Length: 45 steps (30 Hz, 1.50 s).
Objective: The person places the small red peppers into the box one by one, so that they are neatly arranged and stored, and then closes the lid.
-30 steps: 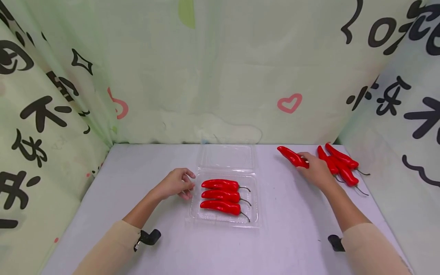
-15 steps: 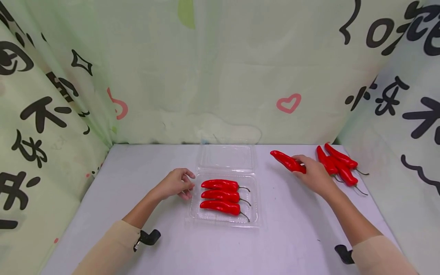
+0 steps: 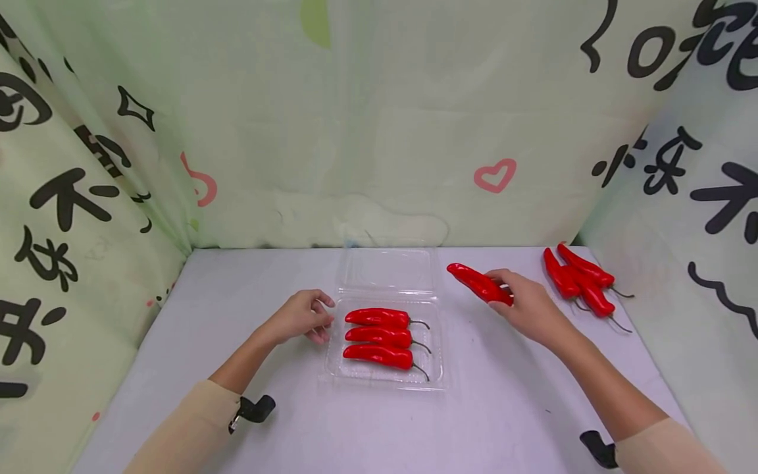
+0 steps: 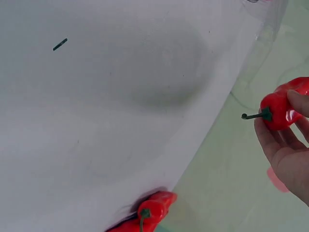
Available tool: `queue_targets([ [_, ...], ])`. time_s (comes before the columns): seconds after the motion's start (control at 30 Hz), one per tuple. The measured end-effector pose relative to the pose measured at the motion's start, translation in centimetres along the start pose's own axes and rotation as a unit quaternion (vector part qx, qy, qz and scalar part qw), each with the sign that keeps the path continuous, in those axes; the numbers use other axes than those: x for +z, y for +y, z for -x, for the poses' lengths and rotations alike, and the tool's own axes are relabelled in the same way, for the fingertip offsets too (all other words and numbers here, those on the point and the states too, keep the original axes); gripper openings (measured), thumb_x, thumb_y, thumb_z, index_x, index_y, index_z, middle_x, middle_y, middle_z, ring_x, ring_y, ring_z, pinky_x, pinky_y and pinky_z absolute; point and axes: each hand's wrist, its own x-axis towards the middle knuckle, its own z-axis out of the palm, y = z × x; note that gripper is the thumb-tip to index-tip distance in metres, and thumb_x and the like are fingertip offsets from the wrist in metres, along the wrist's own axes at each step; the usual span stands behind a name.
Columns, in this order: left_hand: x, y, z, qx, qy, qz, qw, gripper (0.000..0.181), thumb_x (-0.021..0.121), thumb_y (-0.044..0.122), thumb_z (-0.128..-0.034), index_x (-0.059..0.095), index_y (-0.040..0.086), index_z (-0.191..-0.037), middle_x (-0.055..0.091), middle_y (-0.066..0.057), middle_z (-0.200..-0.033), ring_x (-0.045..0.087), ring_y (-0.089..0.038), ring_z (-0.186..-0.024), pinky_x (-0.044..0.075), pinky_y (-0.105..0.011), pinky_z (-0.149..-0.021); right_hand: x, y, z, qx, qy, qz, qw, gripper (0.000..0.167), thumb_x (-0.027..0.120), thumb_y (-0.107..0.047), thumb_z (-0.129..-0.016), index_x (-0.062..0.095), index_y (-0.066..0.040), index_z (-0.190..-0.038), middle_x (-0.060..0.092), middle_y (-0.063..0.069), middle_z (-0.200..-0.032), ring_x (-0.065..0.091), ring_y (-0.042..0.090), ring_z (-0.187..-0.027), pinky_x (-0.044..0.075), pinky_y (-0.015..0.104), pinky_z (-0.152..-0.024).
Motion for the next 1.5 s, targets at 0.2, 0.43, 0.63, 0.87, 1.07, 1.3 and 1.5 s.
queue_targets([
  [0.2,0.0,-0.3,-0.2,-0.002,0.002,-0.007,1.0,0.031,0.068,0.008,-0.0979,0.058,-0.002,-0.125,0.07,-0.018,-0.091,0.072,-0.02,-0.06,0.064,-0.031,-0.059,0.2,-1.9,0.4,-0.031,-0.002,-0.003,0.9995,0.068,0.083,-0.014,-0.086,0.051,-0.004,-0.144,0.063,0.028,-0.13,0.062,0.047,-0.112,0.066,0.049,-0.074],
  [0.43,0.1,0.0,0.0,0.0,0.002,-0.007,1.0,0.031,0.068,0.009,-0.0981,0.057,-0.002,-0.125,0.07,-0.019,-0.091,0.072,-0.021,-0.059,0.064,-0.031,-0.06,0.6,-4.1,0.5,-0.059,-0.016,-0.003,0.9981,0.063,0.081,-0.013,-0.088,0.053,-0.005,-0.143,0.066,0.023,-0.127,0.064,0.038,-0.108,0.066,0.045,-0.075],
  [0.63,0.0,0.0,0.0,0.0,0.002,-0.009,1.0,0.032,0.069,0.01,-0.0979,0.057,-0.002,-0.126,0.07,-0.018,-0.091,0.072,-0.021,-0.06,0.064,-0.031,-0.06,1.4,-5.8,0.6,-0.089,-0.028,0.001,0.9956,0.06,0.082,-0.013,-0.088,0.056,-0.005,-0.142,0.068,0.018,-0.126,0.066,0.032,-0.106,0.066,0.039,-0.075],
  [0.87,-0.1,-0.1,-0.1,-0.002,0.002,-0.008,1.0,0.033,0.069,0.01,-0.0977,0.057,-0.002,-0.126,0.07,-0.018,-0.091,0.072,-0.021,-0.06,0.064,-0.031,-0.06,2.6,-7.4,0.7,-0.126,-0.04,0.001,0.9912,0.056,0.081,-0.009,-0.087,0.06,-0.007,-0.14,0.07,0.011,-0.123,0.067,0.023,-0.102,0.065,0.033,-0.077],
  [1.07,0.0,-0.3,-0.2,-0.002,0.002,-0.009,1.0,0.032,0.069,0.01,-0.0977,0.057,-0.002,-0.126,0.07,-0.017,-0.09,0.073,-0.021,-0.061,0.064,-0.032,-0.06,3.8,-8.3,0.7,-0.153,-0.072,-0.007,0.9855,0.055,0.08,-0.011,-0.09,0.06,-0.01,-0.141,0.071,0.003,-0.122,0.066,0.014,-0.099,0.062,0.024,-0.08],
  [1.3,0.0,-0.4,-0.2,0.0,0.002,-0.011,0.9999,0.033,0.069,0.009,-0.0977,0.057,-0.002,-0.126,0.07,-0.017,-0.09,0.072,-0.021,-0.061,0.064,-0.031,-0.06,5.1,-9.2,0.5,-0.185,-0.107,-0.018,0.9767,0.053,0.079,-0.012,-0.091,0.06,-0.014,-0.141,0.07,-0.006,-0.118,0.066,0.01,-0.101,0.061,0.022,-0.084],
  [1.5,0.0,-0.3,-0.2,0.005,0.001,-0.005,1.0,0.032,0.069,0.008,-0.0978,0.057,-0.003,-0.126,0.07,-0.018,-0.09,0.072,-0.021,-0.06,0.064,-0.032,-0.059,5.9,-9.8,0.6,-0.201,-0.124,-0.018,0.9714,0.053,0.079,-0.011,-0.091,0.06,-0.01,-0.14,0.069,-0.001,-0.124,0.066,0.016,-0.107,0.061,0.024,-0.085],
])
